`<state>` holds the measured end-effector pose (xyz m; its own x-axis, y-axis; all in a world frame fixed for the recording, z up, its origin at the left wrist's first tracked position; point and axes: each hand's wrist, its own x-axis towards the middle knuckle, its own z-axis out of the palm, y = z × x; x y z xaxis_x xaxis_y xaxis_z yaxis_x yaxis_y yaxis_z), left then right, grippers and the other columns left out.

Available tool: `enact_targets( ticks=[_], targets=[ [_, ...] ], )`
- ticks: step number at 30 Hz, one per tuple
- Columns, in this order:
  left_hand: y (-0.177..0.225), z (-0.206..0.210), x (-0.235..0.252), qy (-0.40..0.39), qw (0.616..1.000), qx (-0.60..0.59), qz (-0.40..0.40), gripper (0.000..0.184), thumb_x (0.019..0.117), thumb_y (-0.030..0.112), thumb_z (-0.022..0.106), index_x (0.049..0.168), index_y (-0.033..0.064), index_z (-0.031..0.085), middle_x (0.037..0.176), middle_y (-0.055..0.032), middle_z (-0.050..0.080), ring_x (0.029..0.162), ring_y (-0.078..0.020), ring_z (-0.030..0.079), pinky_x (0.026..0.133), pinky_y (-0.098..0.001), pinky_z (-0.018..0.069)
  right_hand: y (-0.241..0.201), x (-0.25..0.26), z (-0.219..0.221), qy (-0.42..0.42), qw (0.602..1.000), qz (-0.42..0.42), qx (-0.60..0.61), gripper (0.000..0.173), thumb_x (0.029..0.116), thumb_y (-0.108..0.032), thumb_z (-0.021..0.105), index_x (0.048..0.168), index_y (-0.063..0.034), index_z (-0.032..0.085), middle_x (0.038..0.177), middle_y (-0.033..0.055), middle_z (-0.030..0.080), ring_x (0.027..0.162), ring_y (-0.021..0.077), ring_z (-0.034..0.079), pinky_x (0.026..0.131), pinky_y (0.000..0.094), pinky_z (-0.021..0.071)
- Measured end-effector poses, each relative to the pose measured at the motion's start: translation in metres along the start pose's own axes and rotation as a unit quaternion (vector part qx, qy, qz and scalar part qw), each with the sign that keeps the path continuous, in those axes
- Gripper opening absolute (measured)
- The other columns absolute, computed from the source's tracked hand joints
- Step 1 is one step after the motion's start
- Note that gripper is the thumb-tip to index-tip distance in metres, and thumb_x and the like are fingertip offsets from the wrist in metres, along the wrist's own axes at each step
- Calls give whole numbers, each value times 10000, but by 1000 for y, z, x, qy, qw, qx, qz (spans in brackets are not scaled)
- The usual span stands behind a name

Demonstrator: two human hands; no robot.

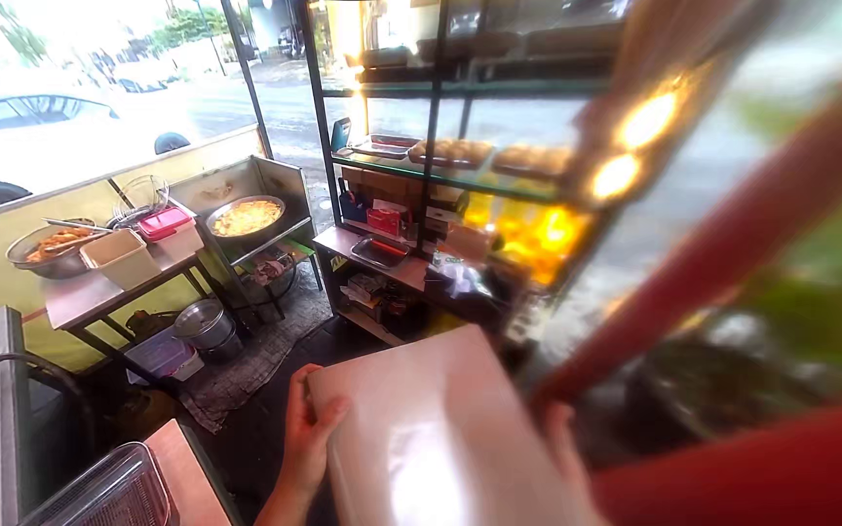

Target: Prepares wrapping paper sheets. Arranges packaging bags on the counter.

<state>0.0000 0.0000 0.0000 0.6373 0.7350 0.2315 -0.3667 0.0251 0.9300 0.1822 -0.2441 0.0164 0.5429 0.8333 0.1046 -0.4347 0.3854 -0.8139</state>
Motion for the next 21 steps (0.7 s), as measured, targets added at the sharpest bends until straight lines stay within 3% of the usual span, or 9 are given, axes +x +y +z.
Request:
enact_targets(
  ticks=[3,4,5,6,9,11,15,18,21],
  targets=[
    [-2,-2,-8,-5,995,-77,-65,896,882,339,775,1604,156,277,1333,-169,613,1109,-257,687,908,-401,615,-8,-5,-8,-4,994,45,-96,401,924,-397,754,1216,-131,686,1092,44,771,990,147,745,890,358,631],
    [-5,-2,-16,-6,987,-139,-82,755,900,355,752,1537,153,401,1286,-136,659,1091,-220,700,910,-388,612,-8,-2,-11,-21,991,56,-120,368,902,-235,794,1215,-84,675,1070,80,769,954,186,752,863,384,642],
    [-6,0,-25,-6,974,-208,-95,508,908,384,741,1328,134,601,1120,-103,744,985,-180,744,850,-372,631,-5,1,-15,-33,986,67,-146,351,881,-161,808,1197,-77,678,1044,83,770,919,190,754,830,381,647],
    [-8,0,-32,-45,959,-262,-101,378,940,441,683,1176,150,732,1026,-64,780,937,-139,757,836,-348,631,-1,5,-18,-42,983,79,-163,335,878,-133,808,1185,-82,684,1021,81,771,881,183,754,786,367,649],
    [-23,0,-49,-195,907,-350,-129,603,970,674,469,1243,215,746,1140,-10,772,1069,-100,726,963,-330,585,16,17,-23,-18,980,106,-170,309,877,-152,807,1160,-96,696,941,71,762,717,130,709,579,284,588],
    [-39,6,-55,-195,892,-383,-142,656,943,723,471,1283,221,721,1185,-27,758,1103,-128,719,982,-361,581,26,26,-24,24,979,112,-171,302,861,-157,801,1133,-93,689,891,63,752,647,112,678,520,258,549],
    [-63,5,-53,-174,896,-391,-117,716,928,764,451,1320,215,692,1229,-31,740,1136,-135,702,996,-367,570,36,35,-29,53,982,106,-145,303,855,-152,797,1118,-64,673,899,88,753,684,141,705,555,283,577],
    [-49,-6,-47,-177,855,-454,-179,860,841,845,479,1341,174,679,1274,-85,716,1192,-189,681,1035,-419,546,27,40,-32,64,985,88,-131,285,847,-149,797,1092,-65,678,880,88,753,652,130,698,525,268,564],
    [-45,-9,-51,-162,860,-435,-212,836,840,848,475,1300,191,712,1236,-74,735,1158,-181,699,1015,-416,560,20,42,-37,86,984,92,-130,283,832,-152,788,1078,-81,667,829,64,741,575,93,651,466,234,512]
  ],
)
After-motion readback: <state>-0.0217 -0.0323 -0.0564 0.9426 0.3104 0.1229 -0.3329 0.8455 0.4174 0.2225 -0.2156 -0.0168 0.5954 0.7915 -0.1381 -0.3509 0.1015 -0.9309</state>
